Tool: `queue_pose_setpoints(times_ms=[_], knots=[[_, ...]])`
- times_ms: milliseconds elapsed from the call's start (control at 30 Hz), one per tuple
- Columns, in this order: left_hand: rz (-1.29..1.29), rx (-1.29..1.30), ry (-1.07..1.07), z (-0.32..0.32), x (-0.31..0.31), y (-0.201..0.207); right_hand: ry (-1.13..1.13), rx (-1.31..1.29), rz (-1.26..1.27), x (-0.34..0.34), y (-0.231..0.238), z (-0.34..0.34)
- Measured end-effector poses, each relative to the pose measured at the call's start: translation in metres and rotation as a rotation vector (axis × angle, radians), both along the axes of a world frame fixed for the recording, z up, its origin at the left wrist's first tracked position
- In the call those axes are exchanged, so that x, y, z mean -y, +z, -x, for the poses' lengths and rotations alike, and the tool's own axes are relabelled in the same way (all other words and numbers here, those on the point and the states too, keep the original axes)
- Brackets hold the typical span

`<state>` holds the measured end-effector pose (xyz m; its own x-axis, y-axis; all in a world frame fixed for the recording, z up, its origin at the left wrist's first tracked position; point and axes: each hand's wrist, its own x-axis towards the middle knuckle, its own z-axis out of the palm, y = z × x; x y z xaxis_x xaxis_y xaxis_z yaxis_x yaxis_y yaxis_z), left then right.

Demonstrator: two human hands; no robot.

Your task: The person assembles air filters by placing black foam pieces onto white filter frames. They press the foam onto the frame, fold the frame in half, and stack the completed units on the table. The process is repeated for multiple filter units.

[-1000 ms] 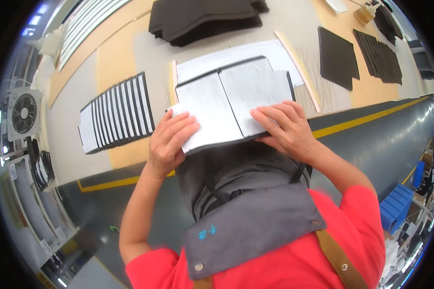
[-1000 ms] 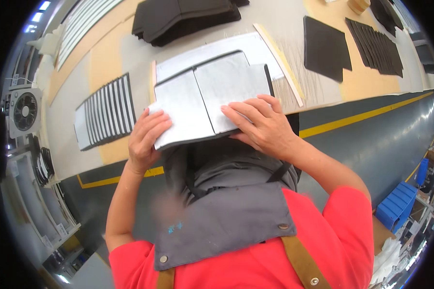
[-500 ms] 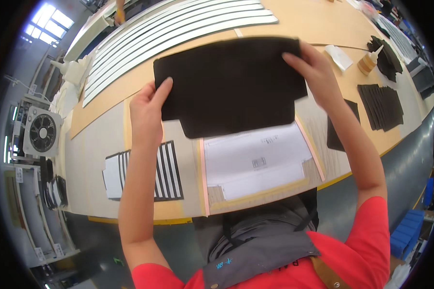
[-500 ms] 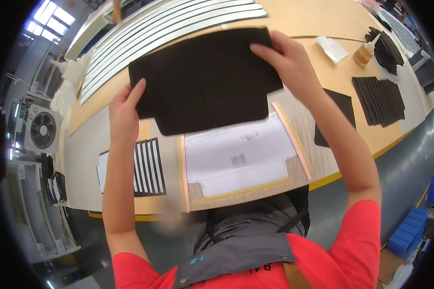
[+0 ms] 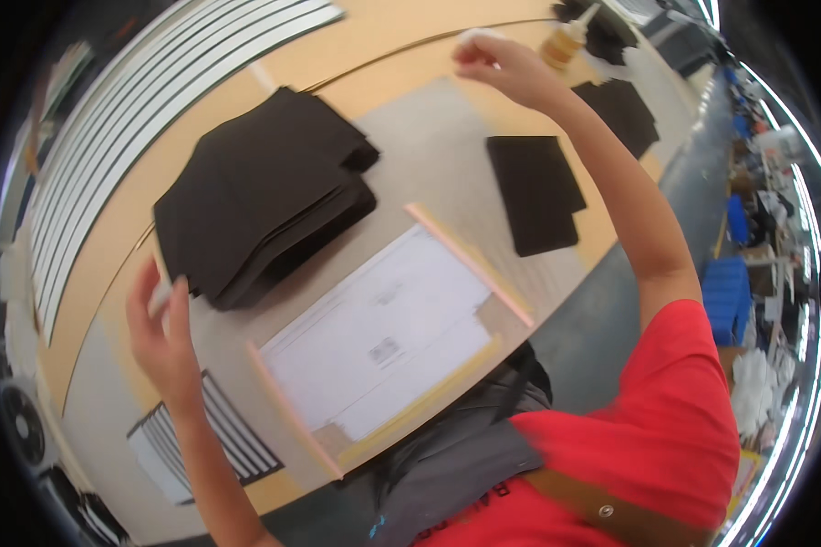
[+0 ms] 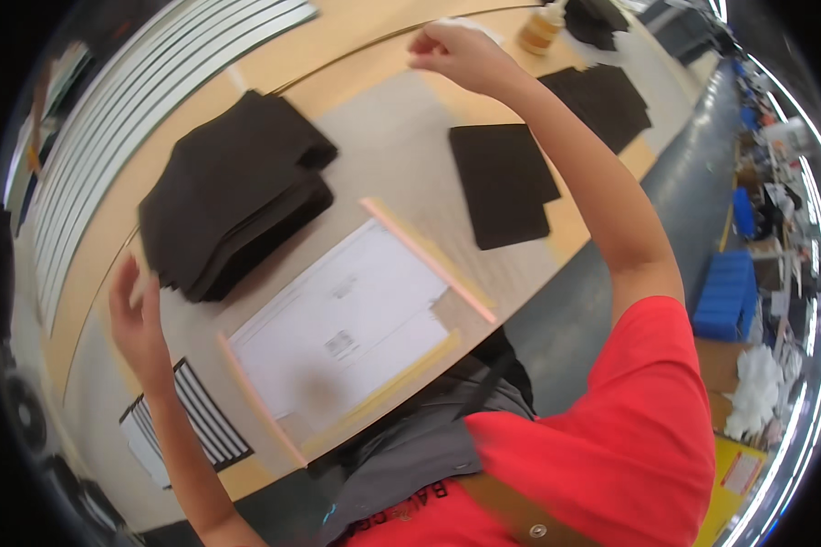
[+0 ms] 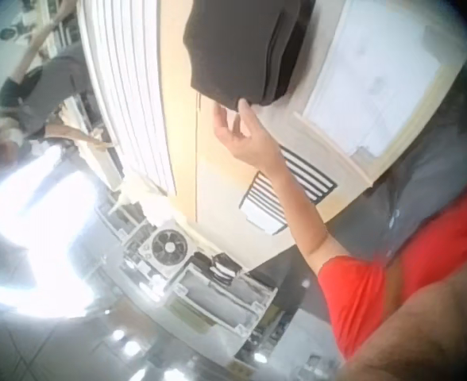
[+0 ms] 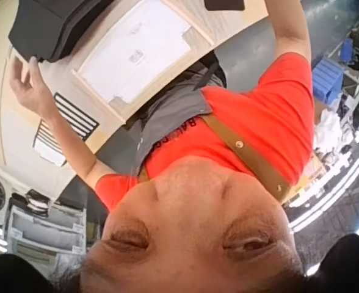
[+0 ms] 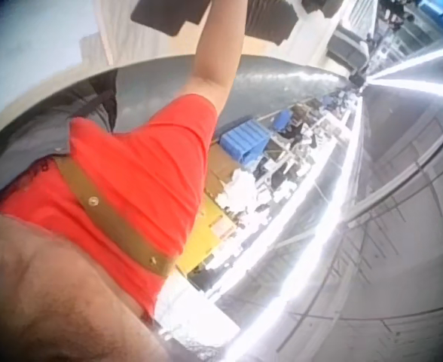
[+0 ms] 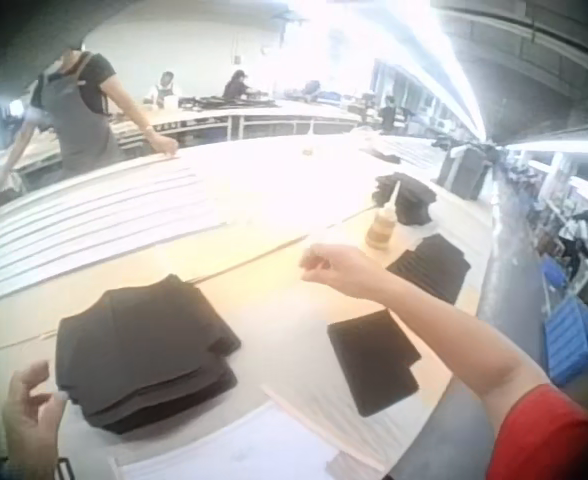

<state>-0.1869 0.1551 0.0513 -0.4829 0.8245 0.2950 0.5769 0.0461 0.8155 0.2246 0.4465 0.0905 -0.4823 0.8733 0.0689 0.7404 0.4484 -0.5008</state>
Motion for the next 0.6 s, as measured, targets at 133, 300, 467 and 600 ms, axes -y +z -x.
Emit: queue_pose_setpoints(times_ms=[133,300,467,600], knots=[[0.091,-0.007,-0.115,-0.044,0.053,-0.018,-0.006,0.184,0.151,0.022,-0.027,-0.091],[0.152,0.024,-0.133,-0.097,0.078,-0.02,-0.017,0.221,0.303,0.033,-0.034,-0.122],[0.052,0.071,-0.113,-0.106,0.098,-0.017,0.088,0.084,0.164,0.058,-0.013,-0.113],[0.078,0.068,-0.092,-0.103,0.117,-0.003,0.162,0.028,0.03,0.128,0.069,-0.094]])
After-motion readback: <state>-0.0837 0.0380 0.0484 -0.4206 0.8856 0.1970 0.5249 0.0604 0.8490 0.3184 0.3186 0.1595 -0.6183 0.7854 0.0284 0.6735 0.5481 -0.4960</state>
